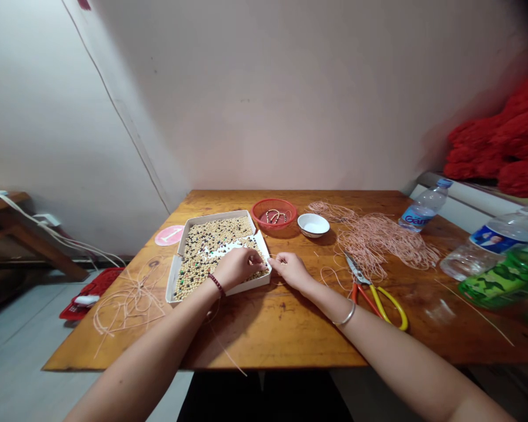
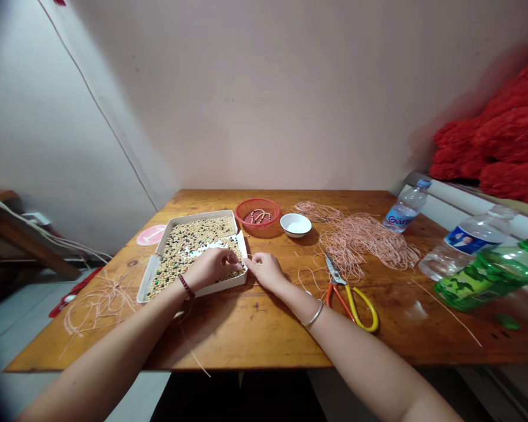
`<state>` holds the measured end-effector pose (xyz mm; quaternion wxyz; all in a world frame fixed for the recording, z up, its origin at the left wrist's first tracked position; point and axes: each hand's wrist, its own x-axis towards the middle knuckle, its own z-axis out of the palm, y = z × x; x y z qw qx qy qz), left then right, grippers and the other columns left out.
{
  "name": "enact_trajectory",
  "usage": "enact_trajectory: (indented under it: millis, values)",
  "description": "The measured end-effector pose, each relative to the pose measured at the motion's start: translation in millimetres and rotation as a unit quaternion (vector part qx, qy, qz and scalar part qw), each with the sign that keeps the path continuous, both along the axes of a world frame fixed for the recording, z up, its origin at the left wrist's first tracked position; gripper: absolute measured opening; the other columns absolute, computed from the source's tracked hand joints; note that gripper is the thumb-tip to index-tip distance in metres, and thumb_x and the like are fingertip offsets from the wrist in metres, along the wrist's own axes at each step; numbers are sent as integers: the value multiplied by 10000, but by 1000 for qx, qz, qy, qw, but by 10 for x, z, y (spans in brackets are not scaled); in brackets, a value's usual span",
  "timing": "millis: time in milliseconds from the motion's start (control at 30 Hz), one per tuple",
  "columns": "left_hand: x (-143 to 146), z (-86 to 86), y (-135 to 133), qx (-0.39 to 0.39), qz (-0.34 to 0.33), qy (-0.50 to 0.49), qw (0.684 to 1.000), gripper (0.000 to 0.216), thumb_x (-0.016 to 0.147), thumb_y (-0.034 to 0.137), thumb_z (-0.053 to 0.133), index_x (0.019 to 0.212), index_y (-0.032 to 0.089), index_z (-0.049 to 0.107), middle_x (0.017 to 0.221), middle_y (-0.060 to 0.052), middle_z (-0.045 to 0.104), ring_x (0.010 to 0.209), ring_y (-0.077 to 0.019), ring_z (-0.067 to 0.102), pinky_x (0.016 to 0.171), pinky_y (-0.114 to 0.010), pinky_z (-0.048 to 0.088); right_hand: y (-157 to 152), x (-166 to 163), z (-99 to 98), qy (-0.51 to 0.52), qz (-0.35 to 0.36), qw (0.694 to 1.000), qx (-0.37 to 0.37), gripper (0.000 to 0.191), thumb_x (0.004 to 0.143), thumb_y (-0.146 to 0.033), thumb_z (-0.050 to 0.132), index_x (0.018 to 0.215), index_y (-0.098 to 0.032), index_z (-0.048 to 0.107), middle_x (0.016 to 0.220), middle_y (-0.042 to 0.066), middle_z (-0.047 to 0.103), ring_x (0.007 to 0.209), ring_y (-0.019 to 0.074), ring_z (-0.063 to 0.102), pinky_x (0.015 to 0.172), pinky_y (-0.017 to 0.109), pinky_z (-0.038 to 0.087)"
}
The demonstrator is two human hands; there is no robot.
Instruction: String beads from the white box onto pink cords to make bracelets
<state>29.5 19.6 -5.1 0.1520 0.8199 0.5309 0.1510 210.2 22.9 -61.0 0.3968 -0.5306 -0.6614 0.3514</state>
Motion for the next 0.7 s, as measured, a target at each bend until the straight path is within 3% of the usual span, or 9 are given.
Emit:
enact_trajectory:
  millis: [233, 467, 700]
  values:
    - [32, -1, -22, 13, -26, -1, 1000, 279, 798, 467, 597, 824, 209, 701, 803, -31, 694, 703, -154, 595, 609, -231, 373, -6, -17, -4, 17, 9, 1000, -4, 374, 741, -454, 586, 521, -186, 446, 508, -31, 423, 530, 107, 383, 525, 230, 272]
    - [51, 16, -38, 50, -22, -7, 998, 211, 789, 414, 636, 805, 211, 691, 770, -12, 688, 680, -140, 591, 612, -223, 369, -29, -57, 39, 155, 73, 982, -76, 316, 739, -463, 573, 633, -165, 564, 548, -21, 485, 515, 100, 401, 514, 230, 296]
    - [38, -27, -22, 61, -20, -22, 998, 143, 777, 340, 646, 828, 206, 650, 773, 6, 684, 675, -132, 604, 595, -214, 374, -68, -47, 104, 178, 71, 975, -112, 264, 667, -419, 641, 647, -164, 577, 552, -22, 519, 512, 98, 428, 494, 221, 304]
